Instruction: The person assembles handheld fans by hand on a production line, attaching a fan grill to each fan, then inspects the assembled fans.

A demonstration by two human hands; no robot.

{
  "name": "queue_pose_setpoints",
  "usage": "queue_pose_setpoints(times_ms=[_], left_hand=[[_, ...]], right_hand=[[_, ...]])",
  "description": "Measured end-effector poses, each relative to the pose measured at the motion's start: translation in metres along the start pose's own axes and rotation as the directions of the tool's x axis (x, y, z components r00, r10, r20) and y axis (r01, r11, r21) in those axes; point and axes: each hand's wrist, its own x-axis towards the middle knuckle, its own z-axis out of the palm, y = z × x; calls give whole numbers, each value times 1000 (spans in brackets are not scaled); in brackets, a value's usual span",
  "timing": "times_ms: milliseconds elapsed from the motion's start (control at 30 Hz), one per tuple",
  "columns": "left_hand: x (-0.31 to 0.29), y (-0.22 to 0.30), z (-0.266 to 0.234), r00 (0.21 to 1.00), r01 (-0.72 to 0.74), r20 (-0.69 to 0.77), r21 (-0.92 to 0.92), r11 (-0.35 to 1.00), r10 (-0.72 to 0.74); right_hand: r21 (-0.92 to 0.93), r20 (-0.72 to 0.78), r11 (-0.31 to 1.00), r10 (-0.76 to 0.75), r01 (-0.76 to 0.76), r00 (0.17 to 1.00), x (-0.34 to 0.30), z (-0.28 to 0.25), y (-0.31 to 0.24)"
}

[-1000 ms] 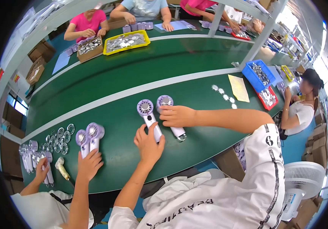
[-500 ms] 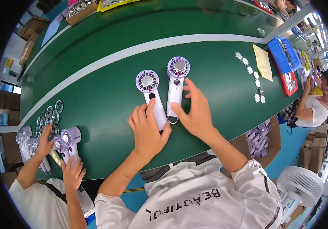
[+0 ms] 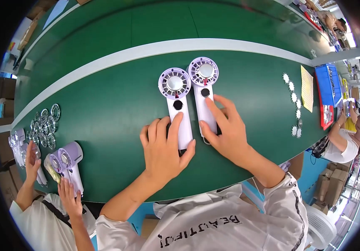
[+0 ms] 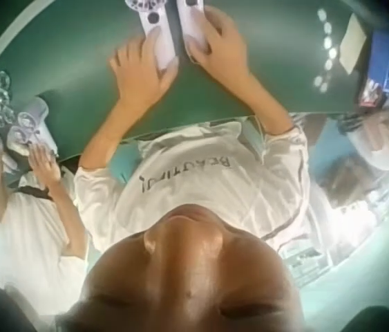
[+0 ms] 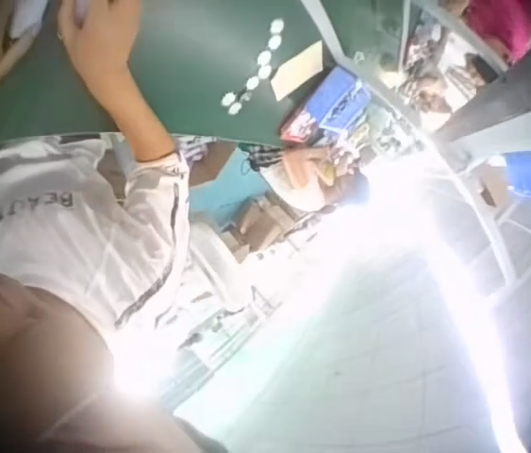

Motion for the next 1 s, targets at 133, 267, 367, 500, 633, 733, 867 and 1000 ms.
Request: queue_pose_setpoints(times_ms=[133, 267, 367, 500, 633, 733, 867, 1000], left_hand=[[1, 2, 0, 999, 1, 44, 8, 1000, -2], [6, 3, -4, 996, 16, 93, -34, 999, -13], [5, 4, -2, 995, 26, 93, -55, 998, -21], [7, 4, -1, 995, 33, 100, -50, 998, -27], [5, 6, 1, 996, 70, 63, -45, 997, -67], [6, 3, 1, 996, 70, 60, -53, 996, -67], [6, 4, 0, 992, 89, 89, -57, 994, -84], [3, 2, -1, 991, 93, 97, -40, 995, -88]], right_hand=[[19, 23, 1000, -20, 20, 1000, -6, -3, 3], [29, 50, 1000, -4, 2, 999, -11, -7, 3], [93, 66, 996, 9, -15, 998, -12, -10, 6], [133, 54, 991, -1, -6, 999, -12, -10, 11], [185, 36, 983, 4, -10, 999, -10, -8, 12], [223, 26, 975, 19, -25, 999, -8, -7, 12], [219, 29, 976, 8, -14, 1000, -9, -8, 14], [263, 30, 964, 19, -26, 999, -14, -6, 12]])
